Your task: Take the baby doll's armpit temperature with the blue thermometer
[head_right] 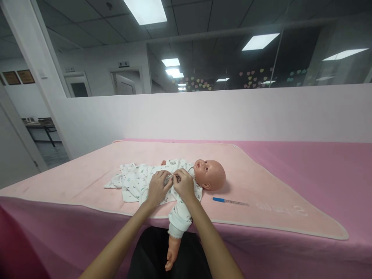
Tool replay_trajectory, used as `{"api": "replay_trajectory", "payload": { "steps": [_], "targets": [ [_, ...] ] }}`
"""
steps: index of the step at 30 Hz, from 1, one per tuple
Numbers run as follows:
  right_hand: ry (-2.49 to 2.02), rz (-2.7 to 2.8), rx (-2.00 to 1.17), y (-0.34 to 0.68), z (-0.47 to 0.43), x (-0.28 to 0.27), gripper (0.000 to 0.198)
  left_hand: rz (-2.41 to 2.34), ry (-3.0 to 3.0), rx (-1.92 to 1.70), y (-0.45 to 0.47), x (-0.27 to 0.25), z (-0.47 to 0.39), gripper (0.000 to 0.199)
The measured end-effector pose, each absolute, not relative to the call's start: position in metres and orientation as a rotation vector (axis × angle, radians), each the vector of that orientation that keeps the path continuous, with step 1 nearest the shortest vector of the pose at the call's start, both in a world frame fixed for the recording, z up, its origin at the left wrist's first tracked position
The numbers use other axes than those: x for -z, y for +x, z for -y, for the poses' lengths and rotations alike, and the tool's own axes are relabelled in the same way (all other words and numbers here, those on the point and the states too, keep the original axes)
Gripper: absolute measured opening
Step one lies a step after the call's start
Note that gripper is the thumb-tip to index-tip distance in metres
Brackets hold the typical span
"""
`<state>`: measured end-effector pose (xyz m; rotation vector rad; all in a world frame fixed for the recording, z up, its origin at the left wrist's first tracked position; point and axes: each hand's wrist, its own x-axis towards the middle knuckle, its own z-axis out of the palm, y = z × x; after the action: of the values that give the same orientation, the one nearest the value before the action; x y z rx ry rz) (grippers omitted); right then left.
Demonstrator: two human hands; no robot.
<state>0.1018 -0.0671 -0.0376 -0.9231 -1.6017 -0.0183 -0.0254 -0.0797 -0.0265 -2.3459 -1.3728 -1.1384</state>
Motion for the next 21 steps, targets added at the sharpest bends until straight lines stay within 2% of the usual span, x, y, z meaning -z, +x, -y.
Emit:
{"api": "replay_trajectory", "payload": {
  "steps": [11,21],
  "targets": [
    [-0.926,1.645,0.022,0.1020,0.0720,0.0338,0.015,1.388,-2.327,1.175,-0.0257,0.0282,0.0792,0.007],
    [-0.938,1.609,0.049,0.1013,0.0694,0.0371,0.015,1.381,-2.366,1.206,-0.0268,0.0270,0.0801,0.010]
  ]
}}
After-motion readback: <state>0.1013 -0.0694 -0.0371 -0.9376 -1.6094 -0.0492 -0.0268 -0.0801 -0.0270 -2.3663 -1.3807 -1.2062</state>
